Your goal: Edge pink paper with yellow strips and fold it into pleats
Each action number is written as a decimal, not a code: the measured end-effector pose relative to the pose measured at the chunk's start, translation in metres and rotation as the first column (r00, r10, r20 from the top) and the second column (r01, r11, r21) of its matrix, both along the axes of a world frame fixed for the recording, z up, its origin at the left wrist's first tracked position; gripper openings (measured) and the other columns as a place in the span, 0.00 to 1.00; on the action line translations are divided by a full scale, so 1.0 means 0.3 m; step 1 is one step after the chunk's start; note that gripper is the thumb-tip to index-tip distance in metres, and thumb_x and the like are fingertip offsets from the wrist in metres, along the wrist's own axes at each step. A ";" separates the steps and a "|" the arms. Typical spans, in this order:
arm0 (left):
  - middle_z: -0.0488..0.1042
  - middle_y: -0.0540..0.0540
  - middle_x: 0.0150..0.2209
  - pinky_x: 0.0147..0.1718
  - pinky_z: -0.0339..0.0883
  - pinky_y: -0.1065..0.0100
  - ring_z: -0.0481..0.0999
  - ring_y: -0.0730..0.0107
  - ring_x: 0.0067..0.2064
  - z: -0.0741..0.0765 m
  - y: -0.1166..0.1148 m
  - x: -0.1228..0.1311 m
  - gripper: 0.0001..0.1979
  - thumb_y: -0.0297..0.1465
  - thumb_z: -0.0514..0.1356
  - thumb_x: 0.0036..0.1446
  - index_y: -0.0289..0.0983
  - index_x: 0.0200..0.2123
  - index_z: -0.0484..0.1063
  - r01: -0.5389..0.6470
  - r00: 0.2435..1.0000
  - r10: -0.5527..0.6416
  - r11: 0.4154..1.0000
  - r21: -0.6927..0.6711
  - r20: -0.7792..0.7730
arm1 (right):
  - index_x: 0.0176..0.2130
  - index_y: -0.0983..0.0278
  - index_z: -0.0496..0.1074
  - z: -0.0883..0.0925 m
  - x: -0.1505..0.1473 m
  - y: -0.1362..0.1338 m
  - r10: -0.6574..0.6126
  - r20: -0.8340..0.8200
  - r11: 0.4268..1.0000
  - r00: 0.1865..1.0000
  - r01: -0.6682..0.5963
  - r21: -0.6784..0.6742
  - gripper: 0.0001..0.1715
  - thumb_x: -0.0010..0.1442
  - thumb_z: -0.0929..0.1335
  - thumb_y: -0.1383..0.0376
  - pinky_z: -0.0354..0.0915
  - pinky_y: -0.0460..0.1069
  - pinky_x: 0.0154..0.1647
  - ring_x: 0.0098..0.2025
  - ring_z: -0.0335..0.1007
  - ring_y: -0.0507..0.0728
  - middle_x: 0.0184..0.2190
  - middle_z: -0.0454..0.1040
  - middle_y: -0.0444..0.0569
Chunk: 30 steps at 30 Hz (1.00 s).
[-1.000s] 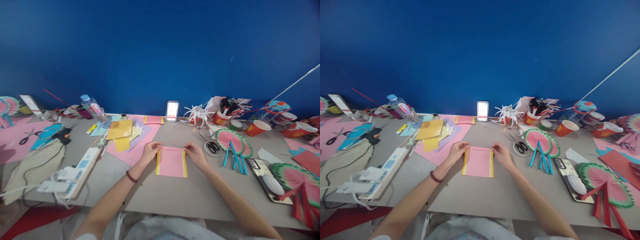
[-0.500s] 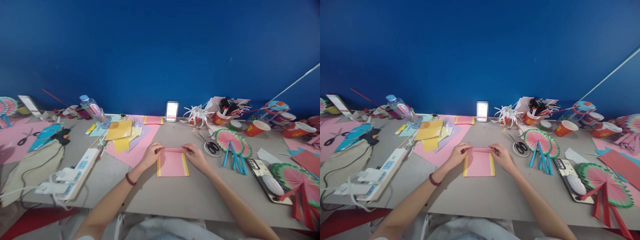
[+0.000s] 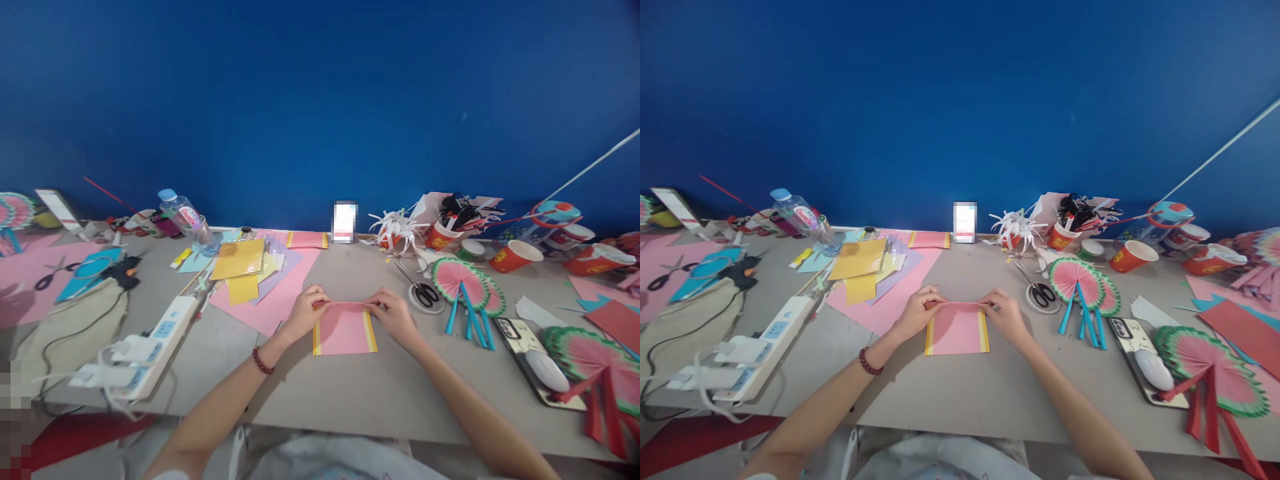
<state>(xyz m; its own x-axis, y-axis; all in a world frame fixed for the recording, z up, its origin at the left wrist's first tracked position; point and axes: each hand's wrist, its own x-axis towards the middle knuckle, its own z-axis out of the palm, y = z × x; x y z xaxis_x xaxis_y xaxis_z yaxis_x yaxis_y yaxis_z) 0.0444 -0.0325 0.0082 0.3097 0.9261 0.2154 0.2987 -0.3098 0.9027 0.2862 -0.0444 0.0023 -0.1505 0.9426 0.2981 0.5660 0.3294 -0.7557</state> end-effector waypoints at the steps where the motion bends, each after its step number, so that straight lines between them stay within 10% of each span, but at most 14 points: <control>1: 0.66 0.48 0.31 0.35 0.66 0.69 0.69 0.70 0.35 0.004 -0.003 0.002 0.11 0.37 0.60 0.56 0.37 0.31 0.77 -0.004 1.000 0.004 1.000 0.007 0.007 | 0.28 0.61 0.77 0.003 0.000 -0.002 -0.010 0.000 1.000 1.000 0.010 0.009 0.13 0.59 0.66 0.59 0.64 0.50 0.31 0.29 0.67 0.55 0.26 0.72 0.49; 11: 0.75 0.44 0.36 0.42 0.67 0.66 0.73 0.65 0.41 0.040 -0.022 0.015 0.10 0.37 0.63 0.52 0.36 0.33 0.77 -0.129 0.960 0.140 0.990 -0.060 0.242 | 0.28 0.61 0.74 -0.038 0.027 0.026 -0.034 -0.184 0.999 0.982 0.033 -0.008 0.15 0.57 0.67 0.54 0.64 0.50 0.31 0.30 0.68 0.55 0.27 0.73 0.49; 20: 0.73 0.46 0.36 0.38 0.67 0.69 0.72 0.69 0.38 0.228 -0.115 0.054 0.11 0.35 0.57 0.61 0.42 0.41 0.78 -0.003 1.000 0.002 0.987 0.158 0.004 | 0.34 0.61 0.75 -0.017 -0.018 -0.005 0.034 -0.132 0.996 0.991 -0.044 -0.073 0.10 0.57 0.65 0.62 0.66 0.49 0.34 0.35 0.72 0.56 0.34 0.77 0.49; 30: 0.73 0.48 0.32 0.36 0.65 0.67 0.70 0.71 0.34 0.262 -0.133 0.102 0.10 0.31 0.55 0.62 0.42 0.39 0.77 0.030 0.977 0.072 0.884 0.466 -0.200 | 0.34 0.61 0.75 -0.028 -0.025 -0.007 0.087 -0.113 0.996 0.990 -0.088 0.003 0.09 0.58 0.64 0.66 0.66 0.49 0.32 0.34 0.72 0.55 0.33 0.77 0.48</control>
